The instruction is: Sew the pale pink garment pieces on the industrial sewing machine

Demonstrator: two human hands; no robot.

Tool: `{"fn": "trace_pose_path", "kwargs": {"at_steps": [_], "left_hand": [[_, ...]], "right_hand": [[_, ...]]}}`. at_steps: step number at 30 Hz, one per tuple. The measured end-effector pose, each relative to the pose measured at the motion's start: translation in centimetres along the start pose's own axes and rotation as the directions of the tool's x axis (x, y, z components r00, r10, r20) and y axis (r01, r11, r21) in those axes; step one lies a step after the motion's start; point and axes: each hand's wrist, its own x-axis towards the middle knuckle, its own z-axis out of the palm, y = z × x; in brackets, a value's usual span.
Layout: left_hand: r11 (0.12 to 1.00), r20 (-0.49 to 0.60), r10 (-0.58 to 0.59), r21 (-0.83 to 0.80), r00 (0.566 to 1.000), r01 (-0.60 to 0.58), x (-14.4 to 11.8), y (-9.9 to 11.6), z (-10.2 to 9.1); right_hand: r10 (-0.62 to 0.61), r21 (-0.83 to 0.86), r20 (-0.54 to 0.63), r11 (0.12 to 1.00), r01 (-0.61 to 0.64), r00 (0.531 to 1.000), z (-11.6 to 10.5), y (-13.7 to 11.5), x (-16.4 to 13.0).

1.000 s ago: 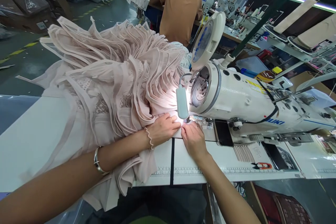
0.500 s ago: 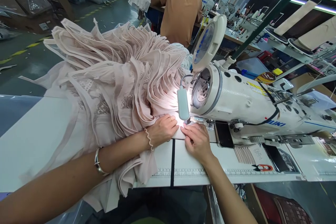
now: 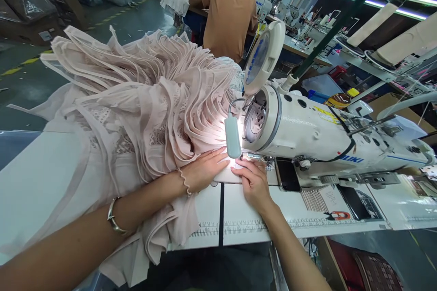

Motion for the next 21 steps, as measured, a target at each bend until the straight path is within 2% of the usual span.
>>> {"fn": "trace_pose_path", "kwargs": {"at_steps": [8, 16, 18, 21], "left_hand": [[1.0, 0.006, -0.017, -0.005, 1.0, 0.017, 0.3, -0.2, 0.0], [0.989, 0.075, -0.146, 0.035, 0.986, 0.144, 0.9, 0.6, -1.2], [0.981, 0.052, -0.177, 0.09, 0.983, 0.172, 0.9, 0.8, -1.2], [0.966, -0.057, -0.175, 0.183, 0.983, 0.183, 0.6, 1.1, -0.9]], "right_hand": [[-0.077, -0.033, 0.014, 0.996, 0.078, 0.997, -0.1, 0.2, 0.1], [0.002, -0.095, 0.093, 0.995, 0.007, 0.996, 0.1, 0.1, 0.5], [0.017, -0.091, 0.105, 0.996, -0.007, 0.994, 0.2, 0.1, 0.5], [0.054, -0.1, 0.133, 0.994, -0.041, 0.99, 0.3, 0.3, 0.7]]}}
